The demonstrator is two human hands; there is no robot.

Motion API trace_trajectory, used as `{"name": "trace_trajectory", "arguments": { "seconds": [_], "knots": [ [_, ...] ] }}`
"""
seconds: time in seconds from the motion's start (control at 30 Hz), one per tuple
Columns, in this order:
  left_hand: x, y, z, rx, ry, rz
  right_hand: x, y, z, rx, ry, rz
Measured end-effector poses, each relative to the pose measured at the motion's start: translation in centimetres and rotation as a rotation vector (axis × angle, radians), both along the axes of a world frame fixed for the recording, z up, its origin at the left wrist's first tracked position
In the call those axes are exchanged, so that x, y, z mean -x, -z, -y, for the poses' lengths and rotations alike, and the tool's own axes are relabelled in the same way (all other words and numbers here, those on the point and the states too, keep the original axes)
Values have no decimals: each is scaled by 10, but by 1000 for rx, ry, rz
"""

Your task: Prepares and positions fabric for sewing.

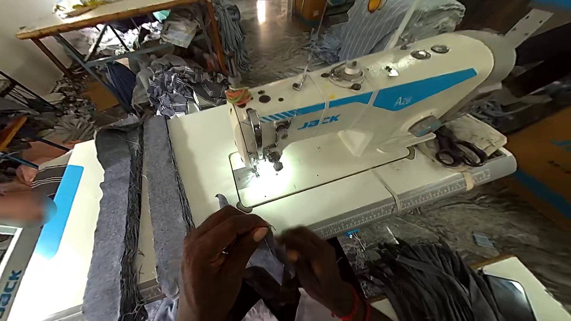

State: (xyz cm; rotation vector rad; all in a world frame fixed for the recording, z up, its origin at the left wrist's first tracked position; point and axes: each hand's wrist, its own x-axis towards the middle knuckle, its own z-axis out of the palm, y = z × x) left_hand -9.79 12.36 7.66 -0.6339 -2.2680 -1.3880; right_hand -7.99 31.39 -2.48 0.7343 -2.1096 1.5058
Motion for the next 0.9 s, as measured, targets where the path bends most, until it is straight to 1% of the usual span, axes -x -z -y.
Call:
{"name": "trace_trajectory", "arguments": {
  "seconds": [0.07,0.1,0.2,0.27,0.37,0.5,0.7,0.77,0.83,0.87,0.9],
  "knots": [
    [-2,4,-6,2,13,0,10,-39,2,223,-92,125],
    [-2,4,-8,-16,23,5,15,-53,2,295,-142,145],
    [-2,-1,-6,-155,111,120,22,-74,4,394,-172,166],
    [-4,-2,-1,-249,120,193,22,-80,3,433,-167,189],
    [-8,3,2,-345,95,203,19,-82,3,482,-167,227],
    [-10,3,-2,-456,110,214,15,-83,5,539,-126,296],
    [-9,0,-9,-547,113,211,14,-83,9,512,-20,298],
    [-11,1,-17,-517,2,138,11,-80,14,487,-15,208],
    [-13,0,-24,-334,-192,-12,6,-78,19,434,-29,105],
    [-16,-1,-25,-254,-244,-51,4,-76,22,432,-48,80],
    [-18,-3,-25,-196,-253,-52,4,-75,24,447,-66,76]
  ]
}}
